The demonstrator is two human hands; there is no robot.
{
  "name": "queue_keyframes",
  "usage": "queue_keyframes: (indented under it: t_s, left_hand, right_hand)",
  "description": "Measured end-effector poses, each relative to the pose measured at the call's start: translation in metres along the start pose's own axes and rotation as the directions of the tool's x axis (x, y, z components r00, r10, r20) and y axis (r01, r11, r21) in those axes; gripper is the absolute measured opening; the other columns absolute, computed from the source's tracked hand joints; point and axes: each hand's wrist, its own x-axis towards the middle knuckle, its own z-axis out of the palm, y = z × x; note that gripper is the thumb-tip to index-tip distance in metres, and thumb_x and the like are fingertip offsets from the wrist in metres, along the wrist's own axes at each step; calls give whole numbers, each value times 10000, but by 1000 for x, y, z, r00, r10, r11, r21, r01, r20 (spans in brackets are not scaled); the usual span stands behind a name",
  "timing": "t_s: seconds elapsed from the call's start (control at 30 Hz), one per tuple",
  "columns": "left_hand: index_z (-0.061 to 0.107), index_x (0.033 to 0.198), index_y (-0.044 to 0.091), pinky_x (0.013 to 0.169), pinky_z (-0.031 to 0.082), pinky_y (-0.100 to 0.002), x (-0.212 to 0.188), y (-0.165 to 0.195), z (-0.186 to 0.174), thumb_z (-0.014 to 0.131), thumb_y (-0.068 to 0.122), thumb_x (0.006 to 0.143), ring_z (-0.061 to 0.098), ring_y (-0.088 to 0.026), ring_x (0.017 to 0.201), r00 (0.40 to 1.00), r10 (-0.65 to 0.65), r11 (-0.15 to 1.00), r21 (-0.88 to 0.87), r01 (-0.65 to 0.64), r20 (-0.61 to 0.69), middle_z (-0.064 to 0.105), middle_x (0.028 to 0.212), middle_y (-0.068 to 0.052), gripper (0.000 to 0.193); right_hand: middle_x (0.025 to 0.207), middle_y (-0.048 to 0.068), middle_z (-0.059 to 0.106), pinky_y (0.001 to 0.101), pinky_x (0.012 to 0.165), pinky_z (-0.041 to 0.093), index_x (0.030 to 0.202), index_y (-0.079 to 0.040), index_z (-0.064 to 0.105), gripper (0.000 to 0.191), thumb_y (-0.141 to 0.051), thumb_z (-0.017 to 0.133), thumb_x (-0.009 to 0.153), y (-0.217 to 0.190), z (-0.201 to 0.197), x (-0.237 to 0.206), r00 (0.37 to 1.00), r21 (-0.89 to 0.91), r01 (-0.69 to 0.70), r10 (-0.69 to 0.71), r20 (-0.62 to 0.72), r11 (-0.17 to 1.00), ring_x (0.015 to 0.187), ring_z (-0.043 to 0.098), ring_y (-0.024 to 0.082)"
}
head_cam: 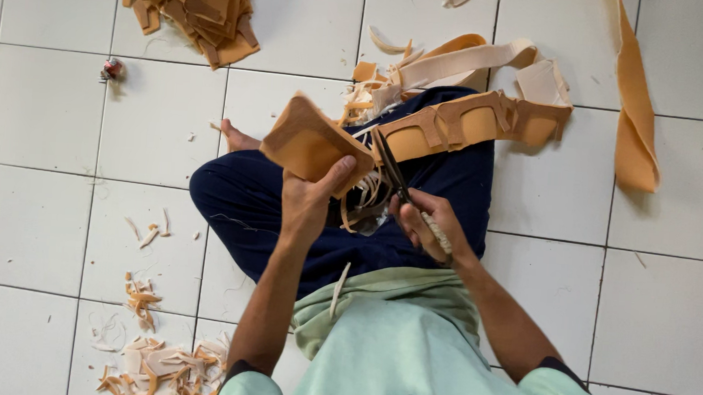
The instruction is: The person sits on a tiled floor and uses shears to cut a long strip of tan fabric into smaller rectangular pieces. They hold the fabric with one hand and cut with the other, occasionally adjusting the material to align the cuts. Cut pieces are placed in a pile to the side.
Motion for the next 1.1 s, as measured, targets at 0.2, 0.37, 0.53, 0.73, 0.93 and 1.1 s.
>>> queue_keyframes:
  t_s: [0.2, 0.37, 0.53, 0.73, 0.93, 1.1]
  left_hand:
    - [696, 1121, -39, 773, 622, -262, -6, 20, -11, 821, 256, 866, 761, -172, 893, 991, -77, 955, 294, 41, 112, 774, 1007, -112, 410]
    - [693, 1116, -42, 770, 619, -269, -9, 9, -17, 830, 237, 866, 751, -174, 886, 986, -100, 977, 203, 72, 133, 767, 1000, -118, 399]
    - [634, 1164, 8, 790, 622, -275, -6, -3, -13, 825, 182, 859, 734, -156, 913, 998, -63, 988, -145, 62, 3, 736, 1048, -93, 399]
    - [715, 1105, -53, 743, 609, -268, -26, -10, 8, 817, 176, 904, 735, -155, 857, 995, -54, 997, -55, 49, -81, 764, 1002, -112, 321]
    - [709, 1110, -53, 763, 613, -276, -29, -10, -1, 823, 191, 897, 742, -162, 866, 994, -114, 993, -27, 114, -3, 765, 998, -117, 343]
    - [623, 1262, -36, 841, 613, -299, -20, -15, -6, 808, 152, 889, 725, -162, 966, 982, -187, 954, -233, 187, 22, 726, 1121, -126, 457]
  right_hand:
    - [607, -86, 453, 200, 455, 354, 1110, -18, 711, 755, -731, 578, 899, -11, -9, -5, 987, -37, 22, -16, 158, 999, 512, 433, 14]
    - [591, -80, 420, 215, 429, 299, 932, -10, 670, 642, -651, 631, 912, -4, -8, -9, 986, -22, -78, 81, 147, 997, 491, 373, 24]
    - [581, -74, 450, 221, 430, 318, 835, -28, 650, 605, -626, 618, 924, -2, -3, -13, 990, -104, -62, 75, 124, 993, 489, 403, 28]
    - [622, -75, 485, 222, 456, 353, 983, -42, 651, 602, -638, 573, 954, -4, 15, -8, 993, -92, 88, -81, 82, 992, 526, 435, 23]
    - [579, -60, 456, 230, 451, 326, 835, -43, 616, 589, -617, 612, 967, 8, 17, -6, 997, -98, 76, -72, 41, 992, 502, 413, 34]
    - [512, -54, 451, 237, 415, 307, 750, -54, 631, 582, -607, 620, 931, 17, 19, -10, 997, -217, 70, -76, -23, 974, 453, 409, 35]
